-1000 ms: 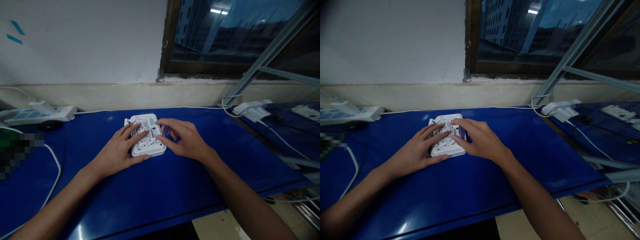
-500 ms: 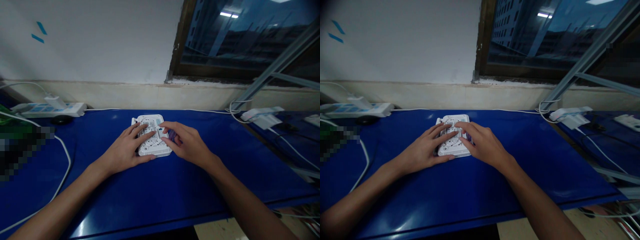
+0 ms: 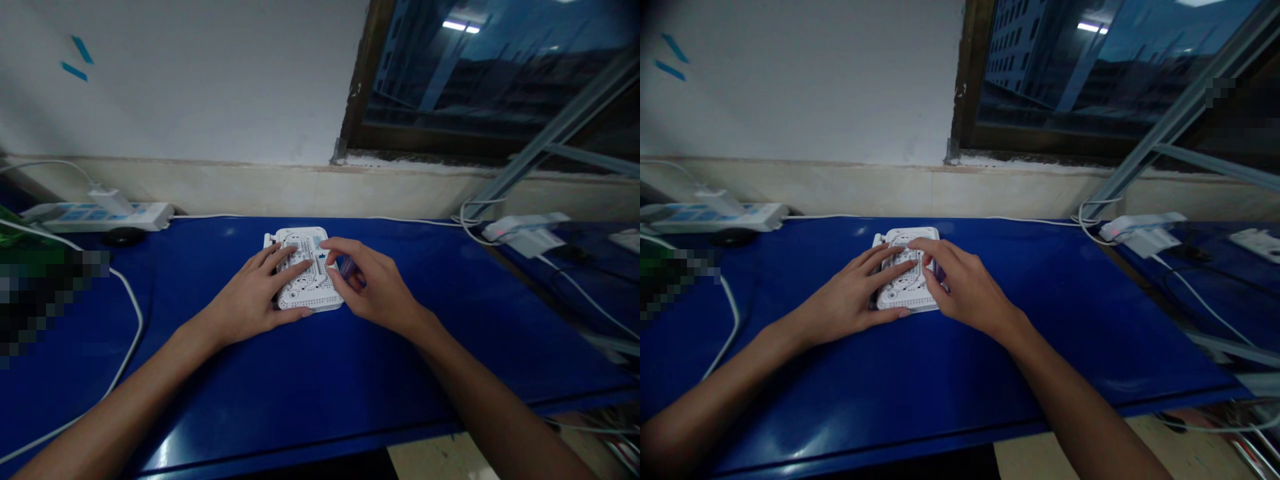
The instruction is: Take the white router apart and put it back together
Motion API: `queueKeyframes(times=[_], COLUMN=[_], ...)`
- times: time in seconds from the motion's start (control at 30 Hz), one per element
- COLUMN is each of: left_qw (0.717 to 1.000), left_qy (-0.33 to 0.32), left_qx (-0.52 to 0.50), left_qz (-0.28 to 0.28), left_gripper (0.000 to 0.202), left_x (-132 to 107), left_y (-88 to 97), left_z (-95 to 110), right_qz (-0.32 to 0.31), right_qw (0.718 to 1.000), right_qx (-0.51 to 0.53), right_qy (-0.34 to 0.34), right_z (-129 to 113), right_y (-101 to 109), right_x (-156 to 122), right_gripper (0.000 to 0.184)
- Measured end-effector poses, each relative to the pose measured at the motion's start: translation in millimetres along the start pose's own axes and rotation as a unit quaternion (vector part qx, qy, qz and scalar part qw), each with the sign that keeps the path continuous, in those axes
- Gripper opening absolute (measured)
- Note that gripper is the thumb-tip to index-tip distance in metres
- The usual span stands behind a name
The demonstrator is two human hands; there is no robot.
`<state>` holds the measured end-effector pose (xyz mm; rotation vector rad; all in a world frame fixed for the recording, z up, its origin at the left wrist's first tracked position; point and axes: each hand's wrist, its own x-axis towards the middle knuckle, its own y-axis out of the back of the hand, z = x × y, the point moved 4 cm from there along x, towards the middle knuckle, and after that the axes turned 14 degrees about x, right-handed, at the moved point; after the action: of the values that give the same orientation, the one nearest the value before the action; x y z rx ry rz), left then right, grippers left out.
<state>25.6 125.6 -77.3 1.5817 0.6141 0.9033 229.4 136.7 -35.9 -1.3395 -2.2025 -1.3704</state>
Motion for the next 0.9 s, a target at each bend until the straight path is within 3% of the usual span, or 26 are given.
queueKeyframes(times=[0.17,0.4,0.7,0.9], left_qw=[1.000,1.000,1.000,1.000], left_qy=[0.002,0.006,-0.001,0.000], left_qx=[-0.004,-0.004,-0.015,-0.022], left_qz=[0.006,0.004,0.013,0.011], left_gripper=[0.081,0.080,0.081,0.080], left_x=[0.8,-0.5,-0.5,-0.5], left_y=[0.6,1.7,-0.3,0.7], left_z=[0.2,0.8,-0.4,0.2], right_qz=[-0.020,0.023,-0.050,-0.004], right_qw=[1.000,1.000,0.998,1.000], right_qx=[0.004,-0.015,0.003,-0.029], right_qy=[-0.009,-0.013,-0.027,0.001], right_z=[-5.2,-1.0,-5.8,-1.4], right_y=[3.1,5.9,9.3,6.0], right_x=[1.7,1.8,0.3,0.7], right_gripper=[0.060,0.027,0.057,0.032])
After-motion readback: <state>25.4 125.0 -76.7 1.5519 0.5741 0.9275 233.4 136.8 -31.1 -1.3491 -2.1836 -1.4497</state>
